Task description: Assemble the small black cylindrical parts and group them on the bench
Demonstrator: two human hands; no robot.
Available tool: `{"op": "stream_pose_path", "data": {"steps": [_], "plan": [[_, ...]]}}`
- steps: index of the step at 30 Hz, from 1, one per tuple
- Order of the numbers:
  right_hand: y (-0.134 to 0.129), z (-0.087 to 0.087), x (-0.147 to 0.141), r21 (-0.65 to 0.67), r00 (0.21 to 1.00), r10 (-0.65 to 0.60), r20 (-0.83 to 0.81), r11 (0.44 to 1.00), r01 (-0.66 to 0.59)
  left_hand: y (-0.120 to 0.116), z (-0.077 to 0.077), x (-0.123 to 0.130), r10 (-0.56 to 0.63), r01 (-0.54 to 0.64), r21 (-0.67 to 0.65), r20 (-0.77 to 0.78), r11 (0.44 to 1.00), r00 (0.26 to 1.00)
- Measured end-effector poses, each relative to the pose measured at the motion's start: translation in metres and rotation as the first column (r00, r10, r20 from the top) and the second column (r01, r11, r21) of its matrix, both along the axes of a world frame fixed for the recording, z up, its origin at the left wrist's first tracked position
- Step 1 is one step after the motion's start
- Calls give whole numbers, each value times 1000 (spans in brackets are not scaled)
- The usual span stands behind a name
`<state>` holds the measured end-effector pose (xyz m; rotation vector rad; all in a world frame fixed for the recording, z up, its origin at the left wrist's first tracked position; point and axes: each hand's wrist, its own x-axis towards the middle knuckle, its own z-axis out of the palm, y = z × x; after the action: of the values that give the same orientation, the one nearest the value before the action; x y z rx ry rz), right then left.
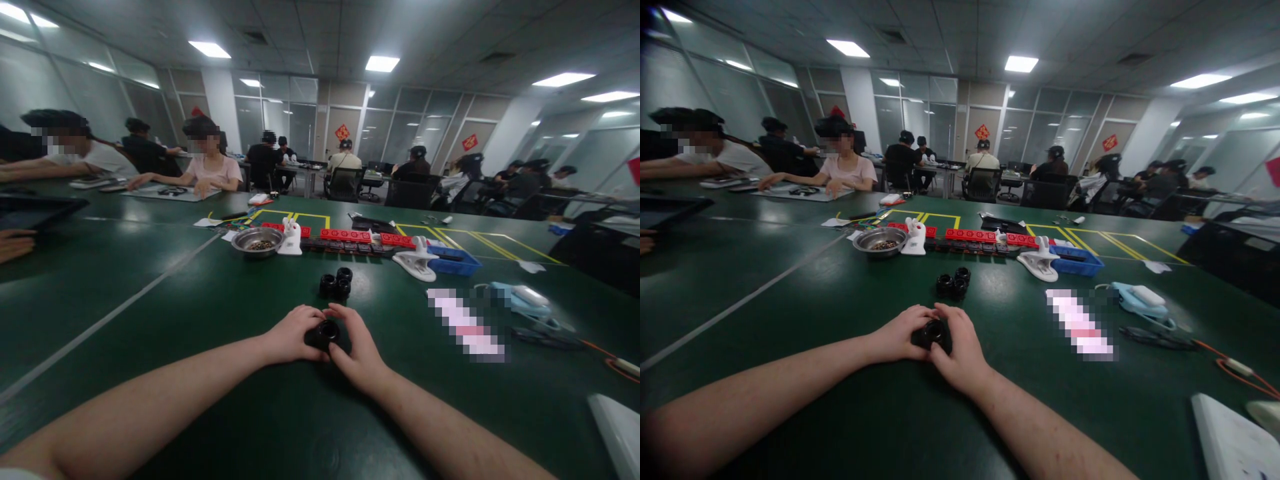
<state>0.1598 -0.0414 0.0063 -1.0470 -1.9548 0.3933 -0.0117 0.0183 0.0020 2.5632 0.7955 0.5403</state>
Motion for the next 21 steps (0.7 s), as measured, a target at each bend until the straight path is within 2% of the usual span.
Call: {"op": "stream_pose_path", "data": {"steps": [5,10,16,21], "plan": [[1,1,-1,21,995,-91,35,996,90,0,0,-1,13,-13,-2,-25,1000,1000],[3,-2,-3,-12,985,-169,20,985,170,0,1,0,6,-6,4,-24,1000,1000],[3,-4,-2,-29,998,-61,-9,998,60,-1,3,-1,6,-6,-27,-15,1000,1000],[2,-2,1,-40,1000,-25,-11,999,25,4,7,-6,-64,62,-139,-5,988,998]]}}
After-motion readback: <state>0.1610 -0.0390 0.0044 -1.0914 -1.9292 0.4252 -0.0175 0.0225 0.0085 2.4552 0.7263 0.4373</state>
